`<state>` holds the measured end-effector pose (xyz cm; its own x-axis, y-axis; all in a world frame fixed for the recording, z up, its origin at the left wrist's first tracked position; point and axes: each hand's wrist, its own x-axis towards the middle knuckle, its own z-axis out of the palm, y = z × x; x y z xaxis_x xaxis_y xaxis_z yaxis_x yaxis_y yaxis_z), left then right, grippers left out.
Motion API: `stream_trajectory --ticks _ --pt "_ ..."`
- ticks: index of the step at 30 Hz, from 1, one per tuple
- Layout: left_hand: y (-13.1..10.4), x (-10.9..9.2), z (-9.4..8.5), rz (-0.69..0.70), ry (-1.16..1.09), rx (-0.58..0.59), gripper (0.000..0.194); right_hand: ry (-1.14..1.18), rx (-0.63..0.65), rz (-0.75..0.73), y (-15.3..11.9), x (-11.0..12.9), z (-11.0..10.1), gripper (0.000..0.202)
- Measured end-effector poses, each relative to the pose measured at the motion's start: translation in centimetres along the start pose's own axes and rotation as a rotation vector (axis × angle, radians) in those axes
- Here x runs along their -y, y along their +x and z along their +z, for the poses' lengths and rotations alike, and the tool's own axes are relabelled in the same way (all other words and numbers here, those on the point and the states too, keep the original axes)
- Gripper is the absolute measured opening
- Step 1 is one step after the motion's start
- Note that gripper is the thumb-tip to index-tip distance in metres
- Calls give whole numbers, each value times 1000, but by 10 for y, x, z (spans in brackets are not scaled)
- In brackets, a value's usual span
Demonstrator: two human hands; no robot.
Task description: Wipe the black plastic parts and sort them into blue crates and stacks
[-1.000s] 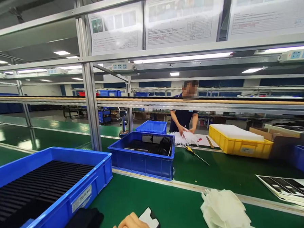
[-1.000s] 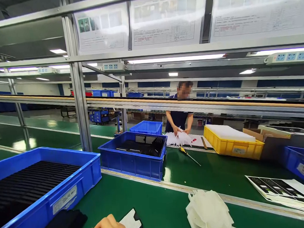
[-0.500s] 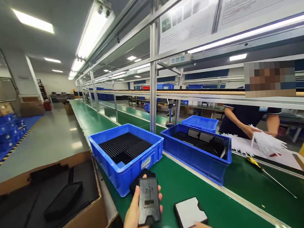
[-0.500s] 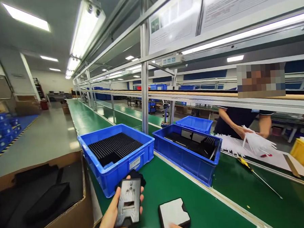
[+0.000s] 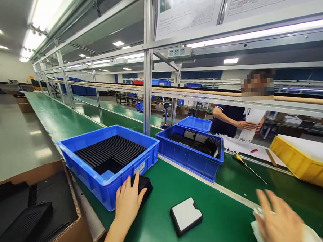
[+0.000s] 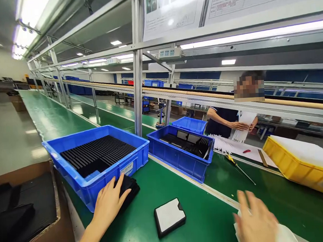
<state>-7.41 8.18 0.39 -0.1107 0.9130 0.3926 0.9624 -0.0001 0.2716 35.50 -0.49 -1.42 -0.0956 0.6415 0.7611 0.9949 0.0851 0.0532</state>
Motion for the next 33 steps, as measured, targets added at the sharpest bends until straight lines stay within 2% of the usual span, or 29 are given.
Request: stream_trajectory --ticks 2,4,6,7,9,13,16,19,22,24,25,28,33 --pt "-10 -2 0 41 -23 -68 51 193 175 -186 19 48 17 53" --pt "-26 -6 3 125 -152 -96 49 397 489 -372 40 95 33 83" --pt "-44 -9 9 198 -352 -15 48 535 709 -460 58 131 45 106" --pt "-53 -10 13 208 -448 58 48 584 773 -481 65 144 49 108" --pt "-68 -12 20 172 -601 179 48 653 809 -476 74 158 50 102" --pt "-87 -24 27 123 -933 298 58 766 660 -295 73 168 37 98" --pt "-97 -46 26 85 -1412 371 67 815 503 -162 59 178 27 90" --pt "-105 -69 22 -142 -1900 512 61 698 320 -138 46 189 22 56" --pt "-105 -80 18 -347 -2214 709 52 596 178 -129 41 193 17 33" --pt "-103 -81 16 -392 -2256 829 54 697 167 -132 43 193 14 23" --pt "-103 -80 17 -422 -2221 846 55 779 163 -153 44 193 13 19" --pt "-108 -75 21 -530 -2084 725 51 938 111 -257 46 193 12 11" --pt "-128 -66 40 -565 -1955 525 51 923 25 -357 42 197 14 15"
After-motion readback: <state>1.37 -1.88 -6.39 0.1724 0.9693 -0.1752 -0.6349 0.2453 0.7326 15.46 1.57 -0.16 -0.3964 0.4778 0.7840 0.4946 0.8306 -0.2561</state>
